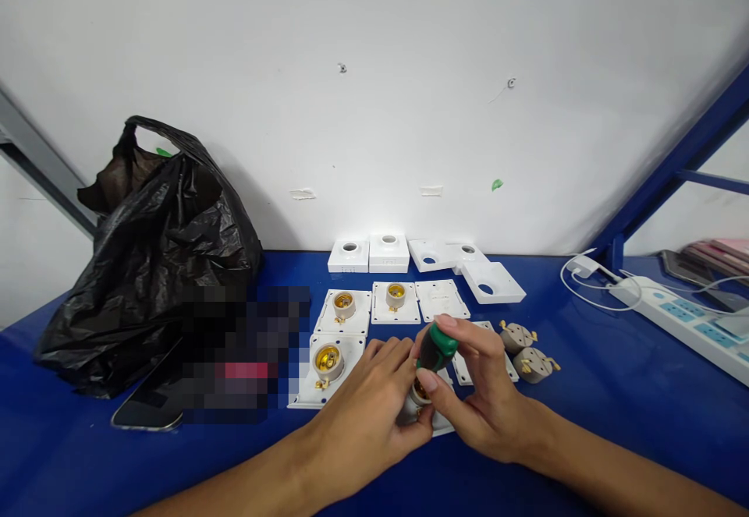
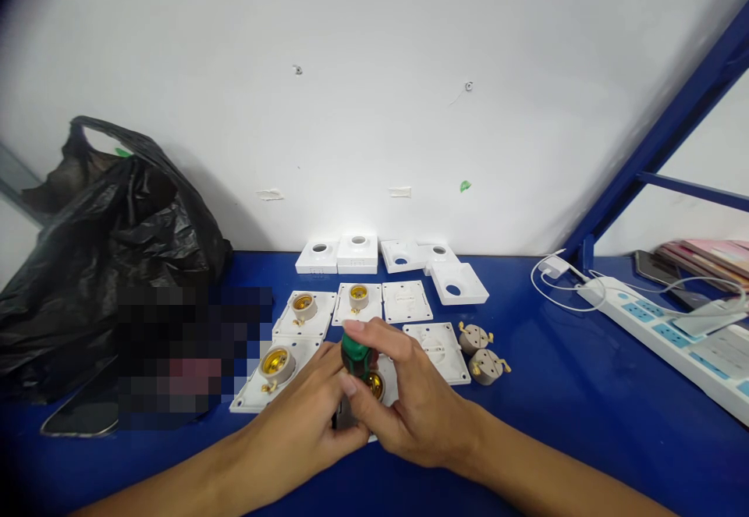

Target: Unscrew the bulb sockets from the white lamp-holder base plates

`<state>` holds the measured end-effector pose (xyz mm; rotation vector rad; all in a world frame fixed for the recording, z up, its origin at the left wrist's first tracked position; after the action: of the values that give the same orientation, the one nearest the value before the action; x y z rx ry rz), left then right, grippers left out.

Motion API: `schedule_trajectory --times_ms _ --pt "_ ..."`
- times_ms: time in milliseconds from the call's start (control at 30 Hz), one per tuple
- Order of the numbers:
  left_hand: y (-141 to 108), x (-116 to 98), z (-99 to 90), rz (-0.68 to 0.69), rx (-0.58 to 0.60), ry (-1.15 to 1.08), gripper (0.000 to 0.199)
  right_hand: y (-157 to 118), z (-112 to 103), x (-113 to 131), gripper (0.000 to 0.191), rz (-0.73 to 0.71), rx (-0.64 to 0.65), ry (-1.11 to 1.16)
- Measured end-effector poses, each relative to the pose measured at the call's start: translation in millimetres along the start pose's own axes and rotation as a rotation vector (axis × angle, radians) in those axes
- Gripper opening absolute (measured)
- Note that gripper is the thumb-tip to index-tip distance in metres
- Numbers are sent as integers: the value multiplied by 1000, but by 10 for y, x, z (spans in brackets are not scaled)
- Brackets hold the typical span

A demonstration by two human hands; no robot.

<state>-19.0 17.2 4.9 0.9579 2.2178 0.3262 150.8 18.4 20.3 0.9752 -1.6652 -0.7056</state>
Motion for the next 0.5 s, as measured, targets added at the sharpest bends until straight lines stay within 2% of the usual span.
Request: schedule_trajectory --times_ms 167,367,500 --pt "-3 -6 -4 5 -6 -12 54 -2 2 -5 75 13 -7 9" --pt "-8 2 6 -1 8 -10 44 -5 0 4 74 7 6 12" --pt "3 6 6 13 -1 -4 50 5 -5 10 74 9 9 7"
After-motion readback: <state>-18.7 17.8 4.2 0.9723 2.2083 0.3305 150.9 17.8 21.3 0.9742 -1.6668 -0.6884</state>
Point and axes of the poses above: each hand's wrist, its own y-axis towards the middle knuckle, its own z-axis out of the palm, x = y × z, the point moved 2 cm from there along y, towards the middle knuckle, and after that the axes turned 6 degrees about -x, right-handed, at the moved point
